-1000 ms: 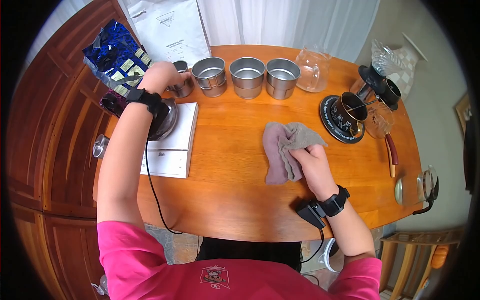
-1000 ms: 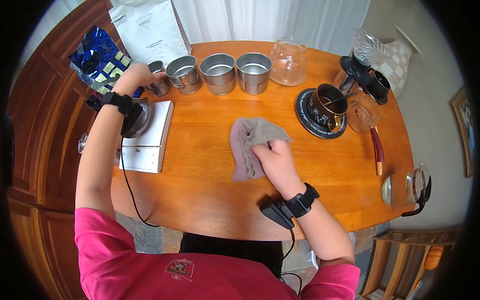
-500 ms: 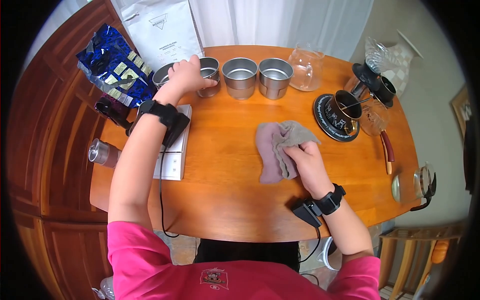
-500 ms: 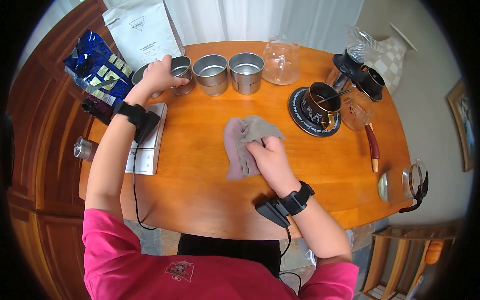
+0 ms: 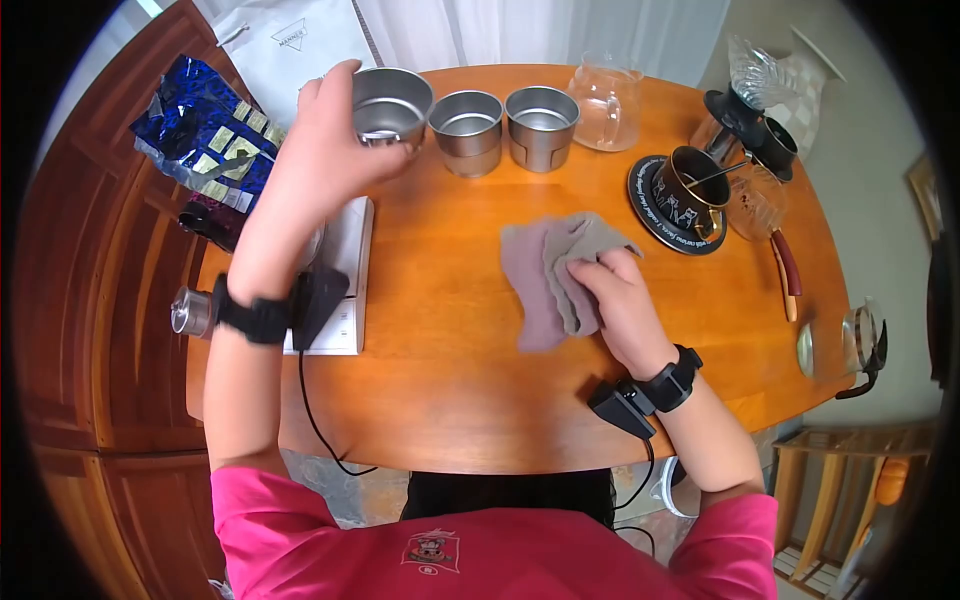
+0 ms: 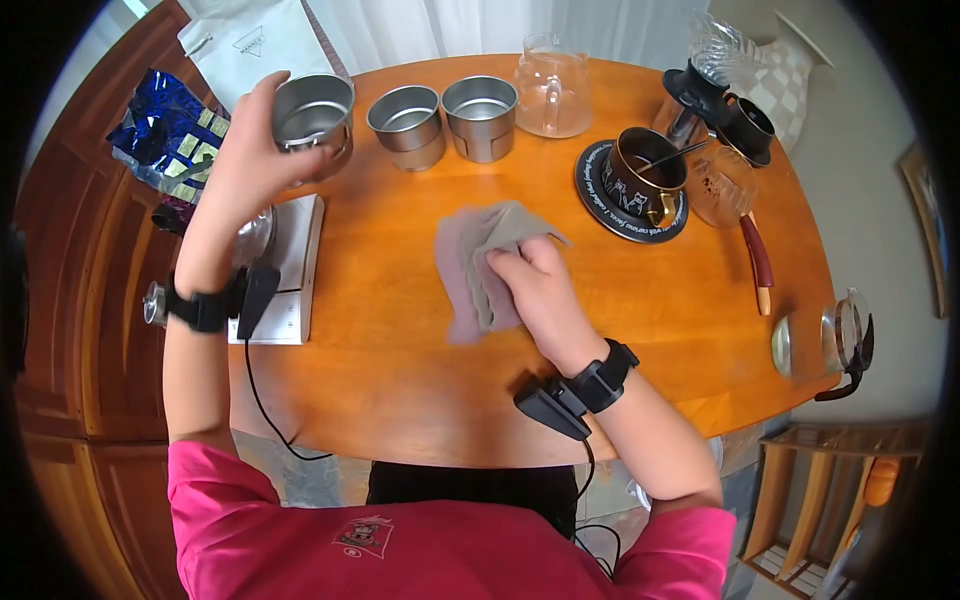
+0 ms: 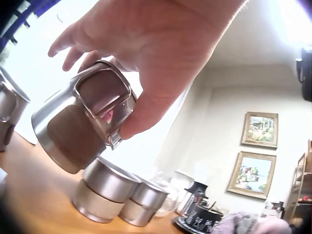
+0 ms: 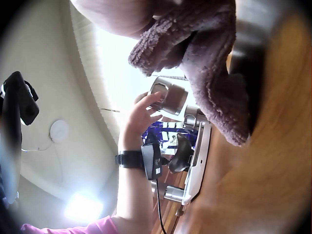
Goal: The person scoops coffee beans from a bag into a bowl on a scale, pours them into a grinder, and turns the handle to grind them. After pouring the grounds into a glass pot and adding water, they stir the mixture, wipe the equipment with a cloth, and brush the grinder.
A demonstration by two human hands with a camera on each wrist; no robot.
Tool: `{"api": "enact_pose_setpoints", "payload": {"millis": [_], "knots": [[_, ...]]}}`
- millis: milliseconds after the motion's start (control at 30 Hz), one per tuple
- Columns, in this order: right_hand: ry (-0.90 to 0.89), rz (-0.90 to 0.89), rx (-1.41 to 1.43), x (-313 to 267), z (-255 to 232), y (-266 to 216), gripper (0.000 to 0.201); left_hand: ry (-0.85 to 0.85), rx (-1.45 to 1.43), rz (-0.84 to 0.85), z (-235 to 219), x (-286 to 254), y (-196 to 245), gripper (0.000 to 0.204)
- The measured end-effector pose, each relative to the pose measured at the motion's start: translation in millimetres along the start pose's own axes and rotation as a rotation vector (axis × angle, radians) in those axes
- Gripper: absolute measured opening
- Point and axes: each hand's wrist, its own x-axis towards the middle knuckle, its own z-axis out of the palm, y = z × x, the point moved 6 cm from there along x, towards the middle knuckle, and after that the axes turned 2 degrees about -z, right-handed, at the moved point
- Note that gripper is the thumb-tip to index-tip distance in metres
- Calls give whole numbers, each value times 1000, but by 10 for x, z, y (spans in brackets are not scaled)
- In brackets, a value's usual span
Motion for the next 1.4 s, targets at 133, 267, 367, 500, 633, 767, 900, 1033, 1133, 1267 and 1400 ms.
{"api": "enact_pose_setpoints", "payload": {"millis": [133, 267, 367, 500, 633, 767, 900, 1033, 1133, 1267, 1400], "knots": [[-65, 35, 480, -10, 116, -73, 29, 52, -124, 257, -62, -469, 600, 75], [-204, 33, 574, -60, 250, -110, 33, -31, -239, 362, 136, -811, 931, 72], [-183, -82, 144, -86, 233, -156, 33, -17, -262, 413, 238, -930, 1040, 69], [-72, -1, 170, -58, 144, -21, 32, -140, -285, 452, 311, -985, 1062, 82], [-14, -32, 103, -82, 137, -104, 31, -266, -548, 119, 495, -962, 685, 82], [-74, -78, 109, -98, 205, -184, 32, -509, -1162, -233, 738, -1017, 469, 72], [-127, -58, 79, -97, 233, -158, 35, -618, -1854, -577, 1049, -1182, 398, 55], [-136, -77, 105, -80, 250, -238, 30, -656, -1917, -537, 1040, -1142, 425, 51], [175, -270, 290, -58, 2, -360, 29, -547, -1862, -698, 1114, -1133, 316, 50], [288, -459, 108, -180, -91, -535, 23, -584, -1794, -670, 1189, -1163, 308, 50], [-31, -627, -634, -145, 203, -565, 28, -642, -1771, -744, 1178, -1209, 349, 53]]}}
